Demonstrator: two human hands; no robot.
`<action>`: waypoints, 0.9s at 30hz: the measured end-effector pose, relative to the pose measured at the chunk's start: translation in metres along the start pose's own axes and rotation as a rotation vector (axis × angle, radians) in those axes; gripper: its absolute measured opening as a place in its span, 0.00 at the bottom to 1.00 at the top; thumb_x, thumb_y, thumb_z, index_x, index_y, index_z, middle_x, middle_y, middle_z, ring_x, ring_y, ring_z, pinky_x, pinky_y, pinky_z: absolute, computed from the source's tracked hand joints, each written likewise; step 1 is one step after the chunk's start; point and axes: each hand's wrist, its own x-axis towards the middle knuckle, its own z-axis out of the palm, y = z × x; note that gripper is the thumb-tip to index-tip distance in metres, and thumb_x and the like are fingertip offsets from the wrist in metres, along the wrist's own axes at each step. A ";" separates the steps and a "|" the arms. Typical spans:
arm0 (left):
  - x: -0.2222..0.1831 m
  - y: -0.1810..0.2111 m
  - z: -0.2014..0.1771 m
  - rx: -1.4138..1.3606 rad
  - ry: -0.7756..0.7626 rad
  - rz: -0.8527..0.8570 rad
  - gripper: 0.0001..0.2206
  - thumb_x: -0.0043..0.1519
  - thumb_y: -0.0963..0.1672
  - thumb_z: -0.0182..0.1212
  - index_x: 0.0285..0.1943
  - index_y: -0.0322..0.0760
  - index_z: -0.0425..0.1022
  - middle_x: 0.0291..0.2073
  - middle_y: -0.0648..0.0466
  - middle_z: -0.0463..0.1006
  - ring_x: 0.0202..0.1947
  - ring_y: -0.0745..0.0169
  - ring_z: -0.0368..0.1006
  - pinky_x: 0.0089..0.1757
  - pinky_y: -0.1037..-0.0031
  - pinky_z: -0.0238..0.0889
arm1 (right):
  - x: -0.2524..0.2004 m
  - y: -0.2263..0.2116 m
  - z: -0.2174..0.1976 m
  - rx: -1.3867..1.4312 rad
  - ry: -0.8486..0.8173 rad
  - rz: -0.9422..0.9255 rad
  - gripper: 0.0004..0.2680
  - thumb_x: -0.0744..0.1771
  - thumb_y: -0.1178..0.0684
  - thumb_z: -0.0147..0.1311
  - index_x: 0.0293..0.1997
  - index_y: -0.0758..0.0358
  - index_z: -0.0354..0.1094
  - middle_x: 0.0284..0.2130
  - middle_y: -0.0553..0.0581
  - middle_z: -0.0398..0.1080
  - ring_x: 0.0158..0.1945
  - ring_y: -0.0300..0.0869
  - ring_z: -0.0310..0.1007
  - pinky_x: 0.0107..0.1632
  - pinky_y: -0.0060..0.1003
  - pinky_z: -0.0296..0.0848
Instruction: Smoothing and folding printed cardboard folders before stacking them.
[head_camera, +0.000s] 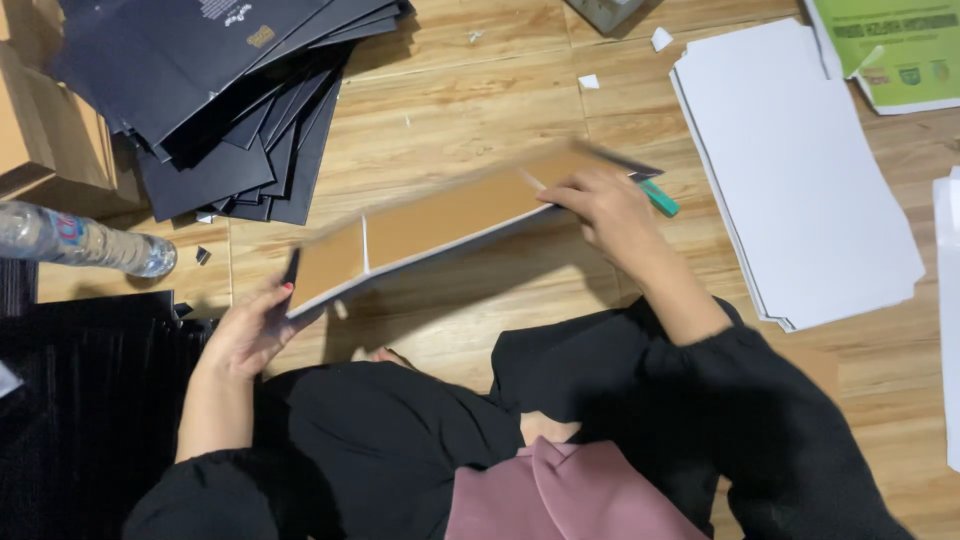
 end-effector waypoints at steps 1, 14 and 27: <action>0.020 -0.012 -0.017 0.001 0.004 -0.006 0.14 0.55 0.38 0.49 0.51 0.33 0.66 0.31 0.60 0.61 0.40 0.64 0.64 0.46 0.52 0.62 | -0.007 0.007 0.017 0.004 -0.005 0.001 0.12 0.63 0.59 0.45 0.45 0.42 0.65 0.39 0.45 0.66 0.49 0.40 0.64 0.50 0.35 0.60; 0.152 -0.135 -0.101 0.583 0.268 -0.123 0.18 0.52 0.40 0.56 0.52 0.44 0.64 0.36 0.56 0.72 0.34 0.60 0.69 0.31 0.69 0.62 | -0.036 0.112 0.154 0.359 -0.081 0.725 0.18 0.60 0.50 0.54 0.54 0.55 0.60 0.46 0.56 0.62 0.49 0.47 0.64 0.49 0.42 0.64; 0.144 -0.115 -0.083 0.506 0.274 0.068 0.17 0.53 0.35 0.48 0.49 0.45 0.63 0.27 0.63 0.68 0.25 0.75 0.63 0.23 0.90 0.56 | -0.025 0.141 0.188 1.038 0.142 0.895 0.16 0.52 0.66 0.60 0.39 0.69 0.64 0.26 0.52 0.59 0.25 0.34 0.62 0.31 0.26 0.63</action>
